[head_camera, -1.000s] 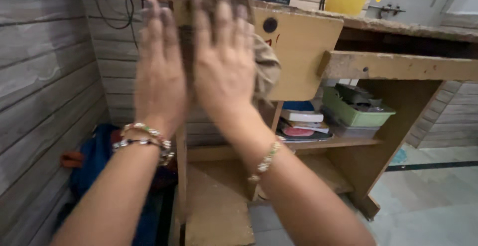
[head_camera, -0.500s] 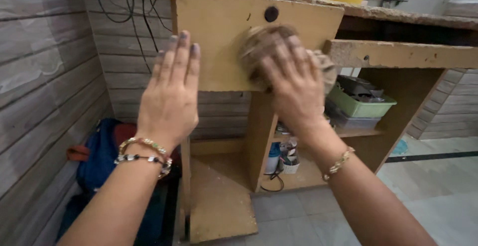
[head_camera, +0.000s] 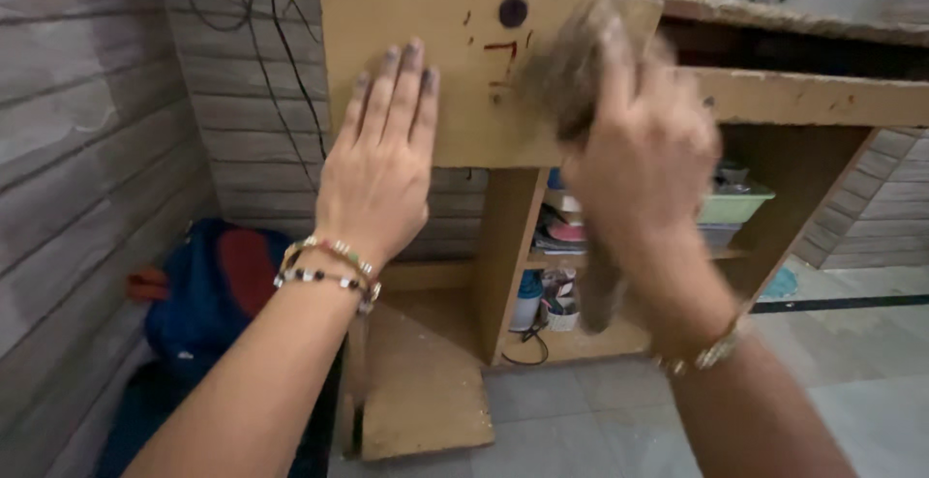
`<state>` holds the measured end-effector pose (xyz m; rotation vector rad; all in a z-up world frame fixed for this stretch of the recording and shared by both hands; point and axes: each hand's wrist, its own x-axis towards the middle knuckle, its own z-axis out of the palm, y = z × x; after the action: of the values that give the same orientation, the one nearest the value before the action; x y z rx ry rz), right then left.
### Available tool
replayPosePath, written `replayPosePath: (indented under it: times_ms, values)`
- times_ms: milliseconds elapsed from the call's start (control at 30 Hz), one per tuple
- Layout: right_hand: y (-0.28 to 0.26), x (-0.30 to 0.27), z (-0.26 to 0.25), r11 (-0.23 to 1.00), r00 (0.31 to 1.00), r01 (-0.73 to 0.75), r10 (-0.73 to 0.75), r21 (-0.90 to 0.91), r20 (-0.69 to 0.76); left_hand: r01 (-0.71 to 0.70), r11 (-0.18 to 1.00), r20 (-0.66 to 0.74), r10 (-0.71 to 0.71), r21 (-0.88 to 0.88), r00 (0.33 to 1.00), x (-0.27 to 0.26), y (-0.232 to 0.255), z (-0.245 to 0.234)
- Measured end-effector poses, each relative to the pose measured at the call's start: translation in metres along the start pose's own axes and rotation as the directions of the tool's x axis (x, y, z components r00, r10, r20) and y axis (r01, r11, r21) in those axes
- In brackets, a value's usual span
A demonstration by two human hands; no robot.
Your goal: The person wipes the edges and sides of a wooden table using a cloth. They then open a drawer and wipe its interior and exterior surfaces. The person continues wiping the table's legs and lower frame.
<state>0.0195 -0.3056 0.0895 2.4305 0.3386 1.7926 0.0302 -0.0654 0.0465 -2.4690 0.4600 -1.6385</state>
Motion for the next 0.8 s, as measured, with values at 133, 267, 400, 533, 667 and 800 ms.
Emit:
replayPosePath:
  times_ms: [133,267,400,533,667,800]
  values:
    - [0.002,0.043,0.028,0.992,0.996,0.061,-0.068,-0.114,-0.051,0.008,1.0,-0.051,-0.009,-0.029,0.999,0.019,0.012,0.015]
    - [-0.011,0.009,0.058,0.992,0.972,0.122,-0.115,0.023,-0.205,0.031,0.998,-0.085,-0.036,-0.049,0.996,0.02,0.023,0.024]
    - [-0.022,-0.039,0.077,0.988,0.98,0.114,-0.129,-0.105,-0.15,0.029,0.999,-0.045,-0.031,-0.035,0.999,0.018,0.023,0.027]
    - [-0.024,-0.07,0.063,0.986,0.986,0.164,-0.165,0.042,0.015,0.036,0.999,0.008,-0.036,-0.033,0.999,0.019,0.025,0.025]
    - [-0.024,-0.056,0.036,0.987,0.994,0.109,-0.11,0.118,0.0,0.071,0.997,-0.008,-0.071,-0.018,0.997,0.021,0.031,0.03]
    - [-0.029,-0.009,0.042,1.0,0.969,0.008,-0.002,0.022,-0.248,0.114,0.992,-0.027,-0.115,-0.051,0.993,0.022,0.036,0.035]
